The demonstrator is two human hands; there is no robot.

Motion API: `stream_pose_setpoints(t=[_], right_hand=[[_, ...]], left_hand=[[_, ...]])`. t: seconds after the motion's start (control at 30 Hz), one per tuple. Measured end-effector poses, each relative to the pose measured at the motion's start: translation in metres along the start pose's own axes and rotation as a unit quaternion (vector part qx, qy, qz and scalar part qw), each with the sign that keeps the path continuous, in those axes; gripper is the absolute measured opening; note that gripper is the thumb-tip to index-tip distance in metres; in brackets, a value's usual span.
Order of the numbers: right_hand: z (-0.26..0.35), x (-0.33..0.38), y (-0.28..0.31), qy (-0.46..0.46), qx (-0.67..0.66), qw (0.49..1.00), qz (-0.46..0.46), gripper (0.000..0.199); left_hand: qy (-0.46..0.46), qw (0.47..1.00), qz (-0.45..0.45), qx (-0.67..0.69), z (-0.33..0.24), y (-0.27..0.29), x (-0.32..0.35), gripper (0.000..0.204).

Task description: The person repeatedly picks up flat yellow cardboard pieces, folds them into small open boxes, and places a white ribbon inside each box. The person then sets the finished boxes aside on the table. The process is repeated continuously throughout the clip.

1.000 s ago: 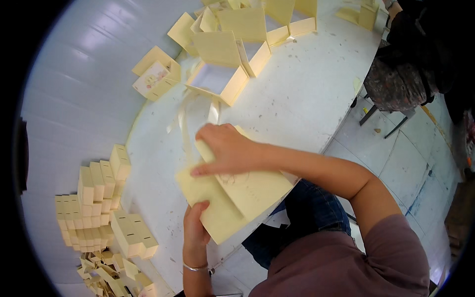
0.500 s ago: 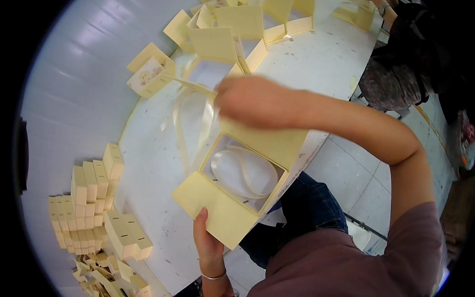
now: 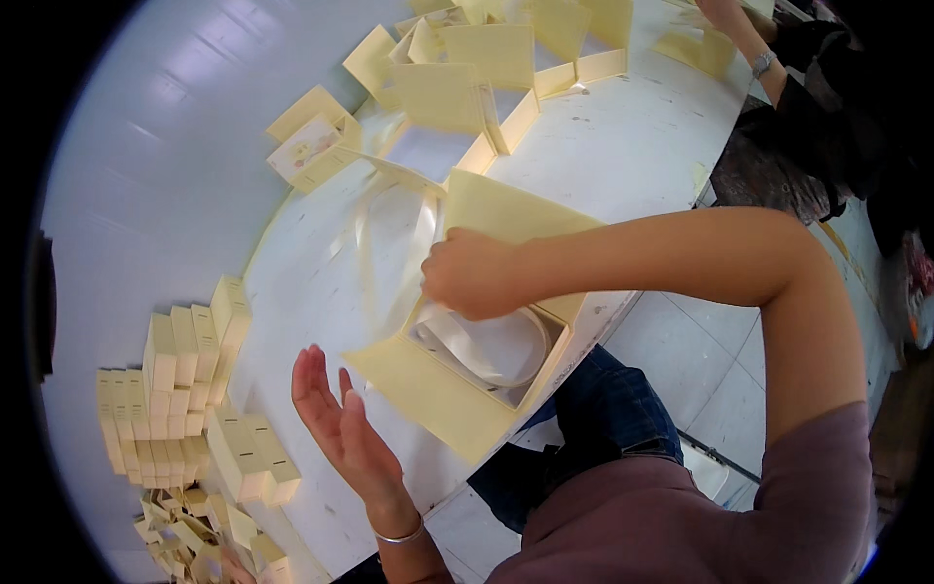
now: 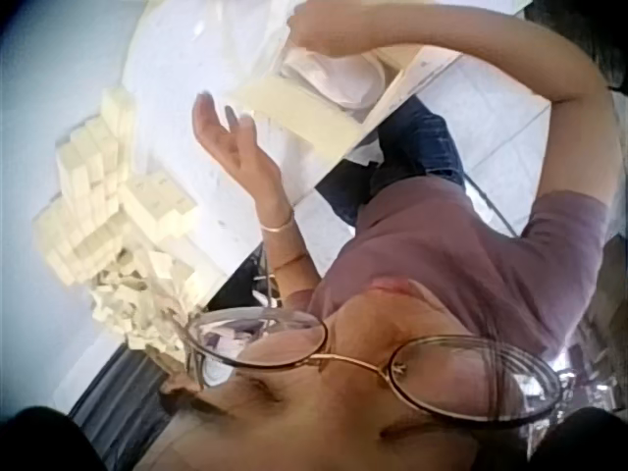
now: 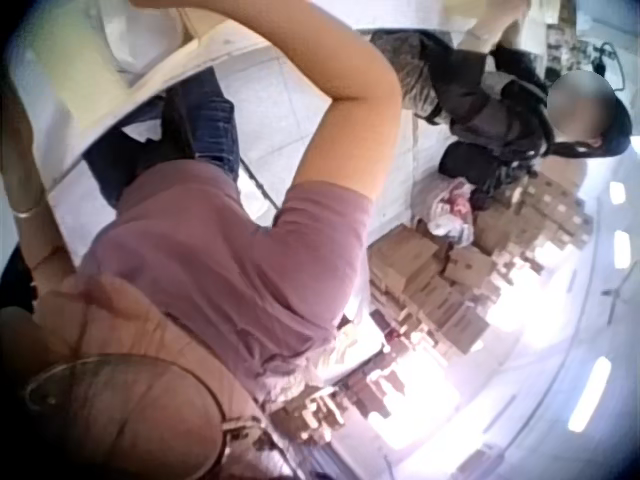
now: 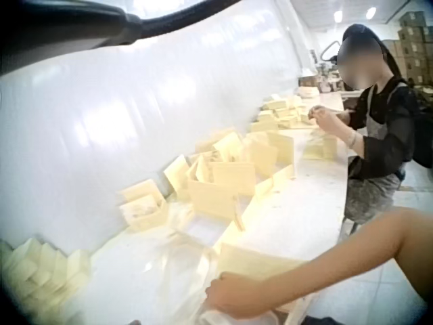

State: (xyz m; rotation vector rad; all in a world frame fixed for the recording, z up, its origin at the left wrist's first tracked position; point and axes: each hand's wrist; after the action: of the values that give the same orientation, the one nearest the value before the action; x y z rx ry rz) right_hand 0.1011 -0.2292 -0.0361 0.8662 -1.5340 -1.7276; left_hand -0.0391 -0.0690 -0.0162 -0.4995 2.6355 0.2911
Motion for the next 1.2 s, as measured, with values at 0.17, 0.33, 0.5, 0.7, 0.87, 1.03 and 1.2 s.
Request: stream_pose_setpoints(t=[0.17,0.33,0.5,0.7,0.87,1.03,1.2], right_hand=[[-0.001,0.015,0.061,-0.084,-0.567,0.819,0.018,0.014],[-0.067,0.08,0.131,-0.048,-0.543,0.814,-0.2,0.017],[-0.068,0.213,0.149,-0.288,-0.261,0.91,-0.146,0.017],[-0.061,0.272,0.098,-0.382,-0.125,0.915,-0.033,0.017],[-0.026,0.104,0.114,-0.071,-0.344,0.923,-0.159,0.017],[-0.012,-0.006,0.015,-0.087,-0.445,0.887,0.093,0.013],[0.013,-0.007,-0.035,-0.046,-0.354,0.933,0.047,0.009]], left_hand=[[-0.092,0.982,0.114,-0.122,-0.022,-0.005,-0.028,0.051],[-0.123,0.962,0.128,-0.209,-0.019,-0.008,-0.034,0.064],[0.069,0.984,0.156,-0.058,0.015,-0.005,-0.014,0.082],[0.163,0.977,0.119,0.068,0.011,-0.012,-0.006,0.086],[0.219,0.968,0.06,0.11,0.017,-0.003,0.01,0.082],[0.305,0.921,0.092,0.225,0.03,0.0,0.011,0.075],[0.339,0.914,0.078,0.21,0.031,0.009,0.017,0.078]])
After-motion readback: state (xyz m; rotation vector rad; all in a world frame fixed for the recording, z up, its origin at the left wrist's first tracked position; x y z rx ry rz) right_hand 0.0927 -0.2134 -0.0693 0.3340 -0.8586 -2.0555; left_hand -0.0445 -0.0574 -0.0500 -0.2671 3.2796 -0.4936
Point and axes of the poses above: each hand's wrist, its own x-axis away from the middle knuckle, its own y-axis out of the back of the hand, z = x × y, and after that the axes turned 6 degrees about -y, right-handed
